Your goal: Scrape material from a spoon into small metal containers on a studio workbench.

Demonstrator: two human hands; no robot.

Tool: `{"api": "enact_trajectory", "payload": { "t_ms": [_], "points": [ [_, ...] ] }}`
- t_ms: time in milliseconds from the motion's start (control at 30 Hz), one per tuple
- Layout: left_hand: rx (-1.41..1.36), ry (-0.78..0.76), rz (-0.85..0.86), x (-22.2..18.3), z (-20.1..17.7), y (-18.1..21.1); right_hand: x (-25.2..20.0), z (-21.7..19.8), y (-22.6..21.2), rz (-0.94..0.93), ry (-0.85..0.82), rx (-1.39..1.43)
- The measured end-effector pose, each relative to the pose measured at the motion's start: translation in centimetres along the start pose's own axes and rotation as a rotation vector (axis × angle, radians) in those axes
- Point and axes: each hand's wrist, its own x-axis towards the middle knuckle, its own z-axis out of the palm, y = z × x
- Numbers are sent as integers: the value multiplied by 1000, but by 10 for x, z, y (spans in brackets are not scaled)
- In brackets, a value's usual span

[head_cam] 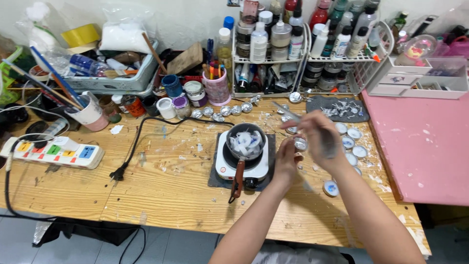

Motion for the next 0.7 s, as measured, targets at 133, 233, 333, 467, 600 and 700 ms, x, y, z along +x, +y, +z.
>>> {"api": "enact_trajectory", "payload": {
  "t_ms": [133, 233, 333, 467, 600, 700],
  "points": [
    [26, -28, -19, -24, 29, 59, -40, -31, 12, 53, 375, -114],
    [143, -32, -17, -24, 32, 63, -57, -42, 5, 253, 454, 156],
    [183, -73, 153, -20, 29, 51, -74, -41, 20, 334, 569, 126],
    [239, -133, 260, -19, 29, 46, -76, -27, 32, 314, 358, -85],
    [306, -137, 255, -23, 31, 49, -78, -21, 31, 421, 359, -178],
    [420, -153, 310, -28, 34, 59, -81, -21, 36, 451, 396, -39]
  ]
}}
